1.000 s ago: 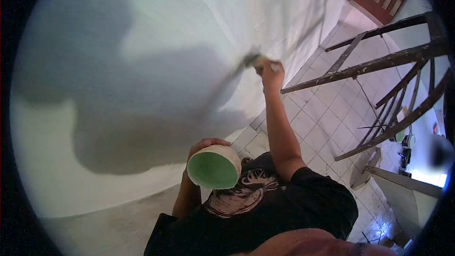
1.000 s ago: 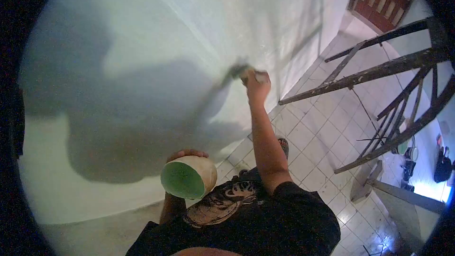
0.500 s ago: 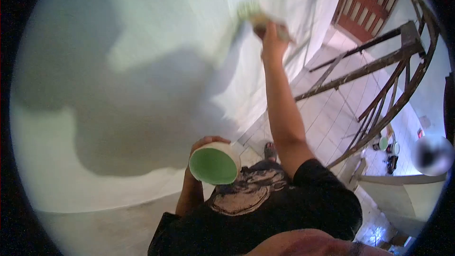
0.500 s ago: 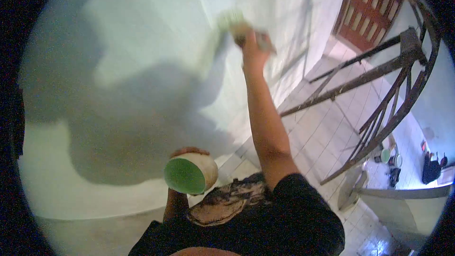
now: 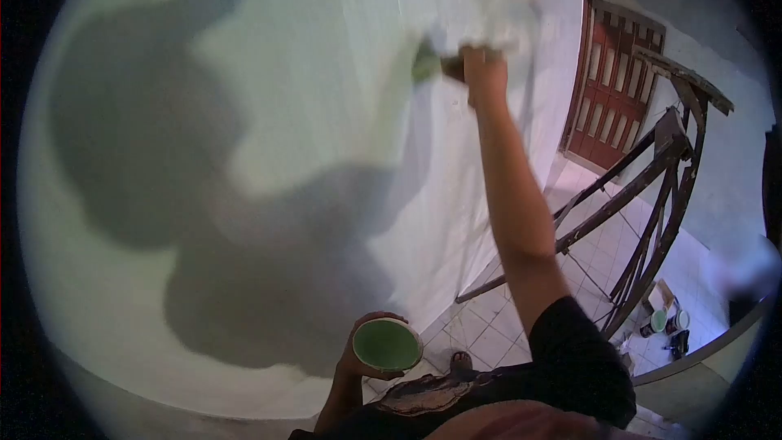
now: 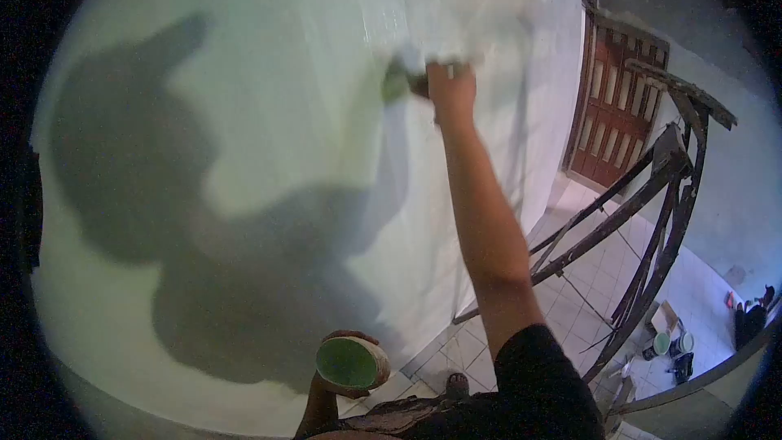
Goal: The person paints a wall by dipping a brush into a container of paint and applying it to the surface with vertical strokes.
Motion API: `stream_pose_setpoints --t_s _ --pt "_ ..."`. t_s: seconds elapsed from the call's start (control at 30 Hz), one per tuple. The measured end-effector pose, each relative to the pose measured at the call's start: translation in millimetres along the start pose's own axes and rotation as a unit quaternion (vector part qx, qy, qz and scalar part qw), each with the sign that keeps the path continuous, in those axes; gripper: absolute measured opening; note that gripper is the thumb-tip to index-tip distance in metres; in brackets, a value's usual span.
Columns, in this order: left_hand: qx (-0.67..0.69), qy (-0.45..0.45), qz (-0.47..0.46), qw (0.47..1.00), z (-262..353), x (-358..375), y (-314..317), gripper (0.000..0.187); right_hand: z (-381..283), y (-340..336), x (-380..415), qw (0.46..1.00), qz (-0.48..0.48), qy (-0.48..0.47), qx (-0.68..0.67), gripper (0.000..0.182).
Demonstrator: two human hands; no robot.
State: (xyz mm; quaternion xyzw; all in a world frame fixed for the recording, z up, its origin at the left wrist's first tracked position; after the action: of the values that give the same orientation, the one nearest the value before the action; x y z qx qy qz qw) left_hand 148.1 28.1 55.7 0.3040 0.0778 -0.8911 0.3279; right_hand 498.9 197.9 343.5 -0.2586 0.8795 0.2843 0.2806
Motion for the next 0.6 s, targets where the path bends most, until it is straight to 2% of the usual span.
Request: stream_pose_setpoints --t_s 0.03,0.07,0.1,0.13,0.17,0.23,0.3,0.33,0.37,0.4,0.43,0.47,0.5,0.53,0.57,0.6 --pt "0.002 0.005 0.000 1.000 -3.5 -0.3 0.9 0.099 -30.2 22.1 -29.3 0.995 -0.048 0.090 0.005 0.022" --pt "0.010 0.011 0.010 1.000 -7.0 1.4 1.7 0.101 -49.0 40.3 -58.0 0.988 -0.038 0.113 -0.099 0.024" --pt "0.017 0.016 0.022 0.999 -7.8 2.7 1.5 0.103 -81.1 50.1 -71.9 0.978 -0.046 0.104 -0.177 0.026" --pt "0.014 0.018 0.023 0.999 -5.2 2.3 1.8 0.103 -113.3 54.5 -76.4 0.969 -0.017 0.077 -0.236 0.037" --pt "0.005 0.028 0.026 0.999 0.6 -0.5 4.3 0.103 -133.7 54.5 -72.4 0.941 -0.016 0.084 -0.327 0.031" --pt "-0.003 0.045 0.032 0.998 2.9 -4.1 4.1 0.103 -146.0 58.1 -73.1 0.945 -0.055 0.009 -0.324 0.023" --pt "0.002 0.005 0.082 0.997 -8.7 2.9 -5.5 0.096 -127.9 41.0 -41.5 0.979 -0.034 -0.099 -0.173 0.023" --pt "0.002 0.010 0.082 0.997 -11.2 5.3 -6.7 0.096 -81.7 37.9 -33.6 0.986 -0.043 -0.083 -0.140 0.024" --pt "0.012 0.008 0.081 0.997 -14.5 8.2 -8.3 0.096 -62.7 17.0 4.0 0.996 -0.026 -0.057 -0.066 0.026" --pt "0.022 0.008 0.081 0.996 -16.0 8.6 -10.5 0.095 8.7 3.7 18.5 0.993 -0.023 -0.002 -0.112 0.031" --pt "0.022 0.017 0.082 0.996 -11.1 7.7 -11.4 0.095 56.6 -19.1 45.1 0.999 -0.009 -0.038 -0.012 0.037" --pt "-0.005 0.023 0.068 0.997 -1.9 7.8 -10.2 0.101 62.0 -34.0 90.6 0.986 -0.031 0.112 -0.122 0.028" --pt "-0.033 0.034 0.059 0.997 3.5 8.6 -10.7 0.107 57.2 -46.6 114.4 0.981 -0.044 0.153 -0.110 0.019" --pt "-0.100 -0.026 0.092 0.990 -10.5 18.8 -20.7 0.108 56.8 -51.6 112.7 0.975 -0.033 0.180 -0.123 0.018" --pt "-0.104 -0.011 0.095 0.990 -4.0 11.7 -27.9 0.108 57.9 -56.2 103.3 0.968 -0.018 0.210 -0.134 0.018" --pt "-0.134 -0.027 0.067 0.988 0.0 8.1 -26.7 0.109 46.1 -51.7 75.8 0.972 -0.031 0.161 -0.166 0.020"
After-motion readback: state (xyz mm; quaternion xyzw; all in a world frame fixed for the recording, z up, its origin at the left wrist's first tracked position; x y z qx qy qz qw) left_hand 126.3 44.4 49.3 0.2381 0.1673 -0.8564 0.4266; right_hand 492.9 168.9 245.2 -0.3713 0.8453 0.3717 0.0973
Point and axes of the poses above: each hand's wrist, its own x-axis away from the middle knuckle, its own y-axis out of the palm, z = x × y, the point moved 8 cm from there along -x, towards the middle knuckle, and after that the axes turned 3 degrees about z, right-handed, at the moved point
